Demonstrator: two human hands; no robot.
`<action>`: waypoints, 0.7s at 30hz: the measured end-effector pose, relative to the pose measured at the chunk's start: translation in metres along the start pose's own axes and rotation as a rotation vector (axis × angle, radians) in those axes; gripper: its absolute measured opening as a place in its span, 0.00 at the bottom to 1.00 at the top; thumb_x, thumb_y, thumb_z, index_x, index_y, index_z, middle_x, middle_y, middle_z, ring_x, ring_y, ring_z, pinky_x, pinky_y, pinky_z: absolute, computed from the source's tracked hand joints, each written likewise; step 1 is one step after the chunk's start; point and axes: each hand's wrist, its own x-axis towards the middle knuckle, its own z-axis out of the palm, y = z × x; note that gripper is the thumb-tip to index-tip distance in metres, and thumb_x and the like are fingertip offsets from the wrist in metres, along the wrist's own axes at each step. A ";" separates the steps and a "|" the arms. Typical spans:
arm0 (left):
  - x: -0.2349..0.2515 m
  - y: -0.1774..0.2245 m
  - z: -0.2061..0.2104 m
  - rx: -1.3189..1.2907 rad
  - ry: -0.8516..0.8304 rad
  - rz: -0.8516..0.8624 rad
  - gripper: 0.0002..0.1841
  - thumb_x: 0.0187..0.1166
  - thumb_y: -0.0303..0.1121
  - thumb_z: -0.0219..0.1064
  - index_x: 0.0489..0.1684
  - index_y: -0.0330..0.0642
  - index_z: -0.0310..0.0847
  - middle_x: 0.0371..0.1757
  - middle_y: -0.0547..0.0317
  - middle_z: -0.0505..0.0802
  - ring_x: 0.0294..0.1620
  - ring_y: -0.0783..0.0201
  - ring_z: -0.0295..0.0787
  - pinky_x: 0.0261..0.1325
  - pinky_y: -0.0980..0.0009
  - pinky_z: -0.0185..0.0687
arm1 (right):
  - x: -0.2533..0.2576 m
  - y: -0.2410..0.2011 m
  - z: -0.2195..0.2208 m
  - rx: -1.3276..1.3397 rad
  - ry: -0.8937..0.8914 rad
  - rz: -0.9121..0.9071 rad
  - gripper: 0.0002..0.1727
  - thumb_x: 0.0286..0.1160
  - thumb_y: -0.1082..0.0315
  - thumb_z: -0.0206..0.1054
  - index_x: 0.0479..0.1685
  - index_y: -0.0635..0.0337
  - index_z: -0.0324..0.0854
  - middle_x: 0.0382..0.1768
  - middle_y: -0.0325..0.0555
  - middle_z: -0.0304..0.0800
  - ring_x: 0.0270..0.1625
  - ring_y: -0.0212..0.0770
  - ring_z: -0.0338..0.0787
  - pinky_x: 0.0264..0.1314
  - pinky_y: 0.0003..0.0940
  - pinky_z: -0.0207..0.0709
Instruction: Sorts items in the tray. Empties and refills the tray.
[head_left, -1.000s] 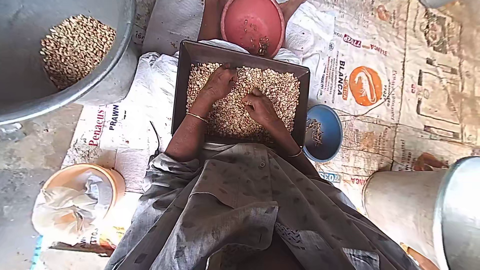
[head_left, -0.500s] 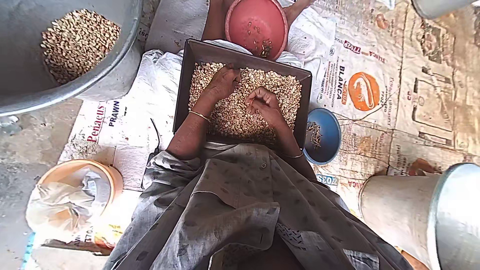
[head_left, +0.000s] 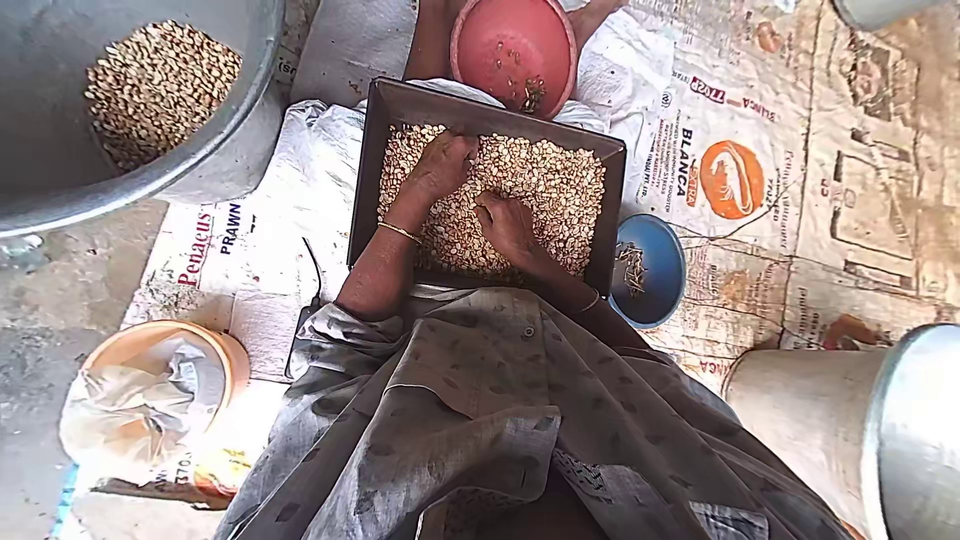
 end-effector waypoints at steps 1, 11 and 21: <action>0.000 0.000 0.000 0.002 0.001 -0.001 0.11 0.82 0.21 0.59 0.53 0.27 0.85 0.65 0.30 0.86 0.70 0.33 0.82 0.75 0.40 0.75 | 0.001 0.002 0.000 0.044 0.004 0.008 0.16 0.87 0.64 0.58 0.56 0.63 0.88 0.41 0.61 0.94 0.46 0.64 0.94 0.48 0.63 0.82; -0.001 0.002 0.000 0.007 0.008 0.002 0.11 0.82 0.21 0.60 0.53 0.26 0.85 0.66 0.28 0.84 0.68 0.31 0.83 0.72 0.38 0.76 | 0.003 0.028 -0.018 1.192 -0.062 0.253 0.07 0.87 0.72 0.61 0.41 0.63 0.82 0.17 0.34 0.78 0.13 0.23 0.72 0.14 0.16 0.64; 0.001 0.003 0.000 0.013 -0.015 -0.029 0.10 0.82 0.21 0.60 0.54 0.28 0.84 0.66 0.29 0.83 0.68 0.32 0.82 0.73 0.40 0.76 | 0.002 0.034 -0.019 1.317 -0.137 0.173 0.09 0.88 0.75 0.57 0.48 0.68 0.83 0.30 0.44 0.93 0.25 0.33 0.90 0.27 0.26 0.86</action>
